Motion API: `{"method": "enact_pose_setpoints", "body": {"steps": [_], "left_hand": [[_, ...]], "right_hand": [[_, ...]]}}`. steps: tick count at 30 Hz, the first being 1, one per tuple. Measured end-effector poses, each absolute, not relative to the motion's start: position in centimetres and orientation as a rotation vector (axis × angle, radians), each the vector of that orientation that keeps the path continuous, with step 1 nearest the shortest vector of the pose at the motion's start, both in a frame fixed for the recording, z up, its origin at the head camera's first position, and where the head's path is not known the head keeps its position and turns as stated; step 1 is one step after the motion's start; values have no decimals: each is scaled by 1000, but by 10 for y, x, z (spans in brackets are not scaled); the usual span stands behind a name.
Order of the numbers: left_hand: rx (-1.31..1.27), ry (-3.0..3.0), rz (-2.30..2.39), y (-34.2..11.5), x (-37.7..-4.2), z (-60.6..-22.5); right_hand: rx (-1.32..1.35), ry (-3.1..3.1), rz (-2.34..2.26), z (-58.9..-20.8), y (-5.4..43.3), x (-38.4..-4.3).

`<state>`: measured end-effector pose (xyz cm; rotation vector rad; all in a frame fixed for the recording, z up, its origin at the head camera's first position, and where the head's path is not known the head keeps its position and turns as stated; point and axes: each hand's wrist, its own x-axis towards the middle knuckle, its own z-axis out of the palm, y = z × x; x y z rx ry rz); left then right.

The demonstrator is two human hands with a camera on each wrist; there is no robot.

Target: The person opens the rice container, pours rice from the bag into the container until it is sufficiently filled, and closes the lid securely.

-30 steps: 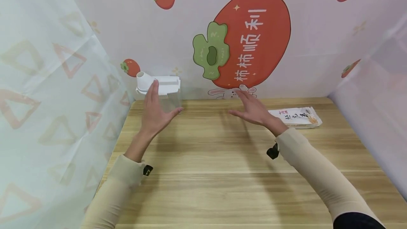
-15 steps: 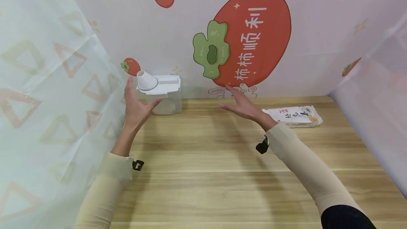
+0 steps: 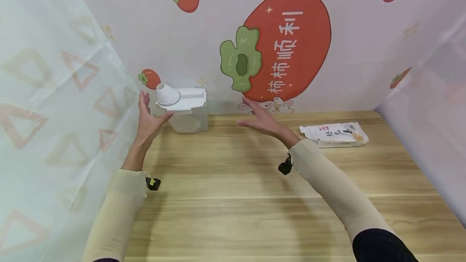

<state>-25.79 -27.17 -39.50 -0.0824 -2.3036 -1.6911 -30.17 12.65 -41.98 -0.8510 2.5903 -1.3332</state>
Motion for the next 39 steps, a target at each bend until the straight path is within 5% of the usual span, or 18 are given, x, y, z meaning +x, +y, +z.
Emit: {"method": "enact_pose_setpoints", "body": {"steps": [39], "left_hand": [[-70,-2315,-2019,-308,-310,-423]], "right_hand": [[-771,2449,-1491,-419,13,-330]]}}
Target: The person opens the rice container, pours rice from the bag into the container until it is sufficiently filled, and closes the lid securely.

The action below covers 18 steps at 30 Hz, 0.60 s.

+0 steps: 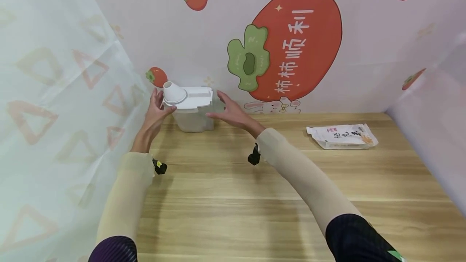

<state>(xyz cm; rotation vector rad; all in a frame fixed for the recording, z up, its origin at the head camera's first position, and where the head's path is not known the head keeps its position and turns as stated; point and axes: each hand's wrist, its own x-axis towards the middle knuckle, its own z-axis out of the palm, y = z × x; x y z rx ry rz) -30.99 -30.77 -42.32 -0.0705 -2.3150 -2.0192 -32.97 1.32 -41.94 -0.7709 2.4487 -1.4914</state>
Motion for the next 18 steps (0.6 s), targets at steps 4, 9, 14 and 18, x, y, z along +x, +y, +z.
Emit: {"method": "enact_pose_setpoints", "body": {"steps": [4,9,14,18], "left_hand": [[-63,-2329,-2039,-309,-313,-425],[-37,-2374,-2052,-313,-317,-430],[-110,-2375,-2039,-313,-320,-429],[-194,-2342,-2055,-309,-323,-427]], "right_hand": [[-747,2424,-1506,-418,5,-332],[-702,2398,-1541,-418,-4,-337],[-681,2374,-1593,-418,-10,-343],[-693,2359,-1630,-418,-12,-347]]}}
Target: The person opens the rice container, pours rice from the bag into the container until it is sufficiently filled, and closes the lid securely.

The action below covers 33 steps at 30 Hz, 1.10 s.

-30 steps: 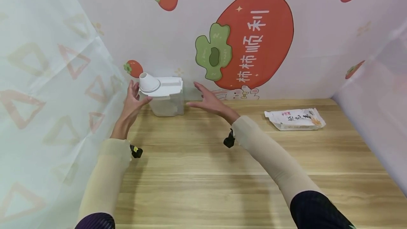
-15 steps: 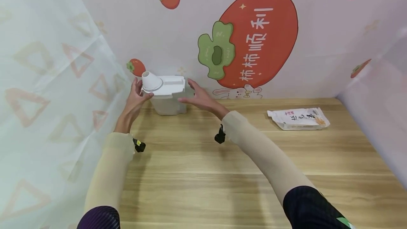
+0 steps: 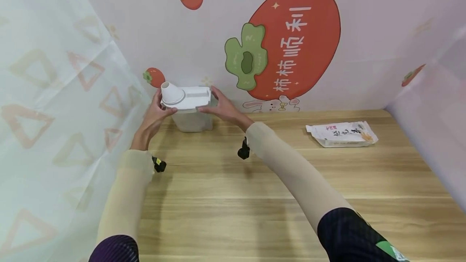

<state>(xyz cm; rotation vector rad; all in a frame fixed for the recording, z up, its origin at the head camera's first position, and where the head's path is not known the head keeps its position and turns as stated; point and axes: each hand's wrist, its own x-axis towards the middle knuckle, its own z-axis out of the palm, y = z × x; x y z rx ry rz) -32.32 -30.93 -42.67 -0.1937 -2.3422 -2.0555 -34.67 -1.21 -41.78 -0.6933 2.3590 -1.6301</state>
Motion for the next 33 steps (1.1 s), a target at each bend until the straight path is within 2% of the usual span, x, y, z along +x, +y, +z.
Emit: {"method": "enact_pose_setpoints", "body": {"steps": [9,24,33], "left_hand": [[-228,-2368,-2055,-305,-328,-423],[-104,-2505,-1972,-302,-333,-424],[-65,-2557,-1946,-294,-319,-410]], "right_hand": [[-737,2318,-1717,-418,-23,-350],[-785,2364,-1725,-418,-33,-353],[-758,2341,-1739,-419,-32,-353]]}}
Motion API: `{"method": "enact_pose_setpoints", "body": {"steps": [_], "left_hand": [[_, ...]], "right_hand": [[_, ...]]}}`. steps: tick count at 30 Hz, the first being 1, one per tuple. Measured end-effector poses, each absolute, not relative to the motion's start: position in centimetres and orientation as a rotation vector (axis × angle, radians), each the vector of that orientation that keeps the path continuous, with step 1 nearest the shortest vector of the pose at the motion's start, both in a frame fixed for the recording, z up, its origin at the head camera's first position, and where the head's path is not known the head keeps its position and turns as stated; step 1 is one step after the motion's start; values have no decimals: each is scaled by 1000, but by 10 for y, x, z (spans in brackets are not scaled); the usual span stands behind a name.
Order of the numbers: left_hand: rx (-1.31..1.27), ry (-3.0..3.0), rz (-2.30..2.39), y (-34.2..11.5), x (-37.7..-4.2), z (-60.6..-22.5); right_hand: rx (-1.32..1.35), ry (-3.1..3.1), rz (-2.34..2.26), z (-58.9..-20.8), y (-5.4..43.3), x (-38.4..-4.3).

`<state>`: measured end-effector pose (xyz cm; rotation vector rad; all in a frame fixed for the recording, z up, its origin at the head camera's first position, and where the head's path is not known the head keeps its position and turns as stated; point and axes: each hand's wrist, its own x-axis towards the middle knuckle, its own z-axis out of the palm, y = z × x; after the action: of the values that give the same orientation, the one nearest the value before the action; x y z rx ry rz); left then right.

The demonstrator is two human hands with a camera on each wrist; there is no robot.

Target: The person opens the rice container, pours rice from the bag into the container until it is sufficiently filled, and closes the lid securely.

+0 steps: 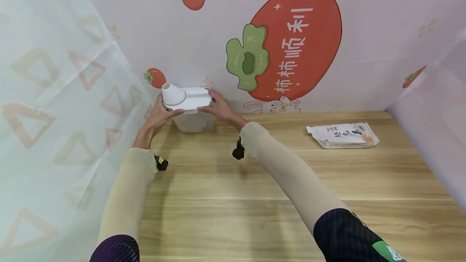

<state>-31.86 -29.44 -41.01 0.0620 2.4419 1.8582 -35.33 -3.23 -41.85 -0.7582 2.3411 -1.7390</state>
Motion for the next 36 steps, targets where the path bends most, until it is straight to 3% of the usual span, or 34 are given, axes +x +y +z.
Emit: {"method": "enact_pose_setpoints", "body": {"steps": [6,13,36], "left_hand": [[62,2433,1863,-289,-309,-403],[110,2487,1875,-295,-319,-424],[254,2643,1761,-248,-290,-395]], "right_hand": [[-787,2363,-1727,-419,-30,-353],[-775,2376,-1700,-415,-24,-351],[-789,2435,-1630,-383,30,-319]]}}
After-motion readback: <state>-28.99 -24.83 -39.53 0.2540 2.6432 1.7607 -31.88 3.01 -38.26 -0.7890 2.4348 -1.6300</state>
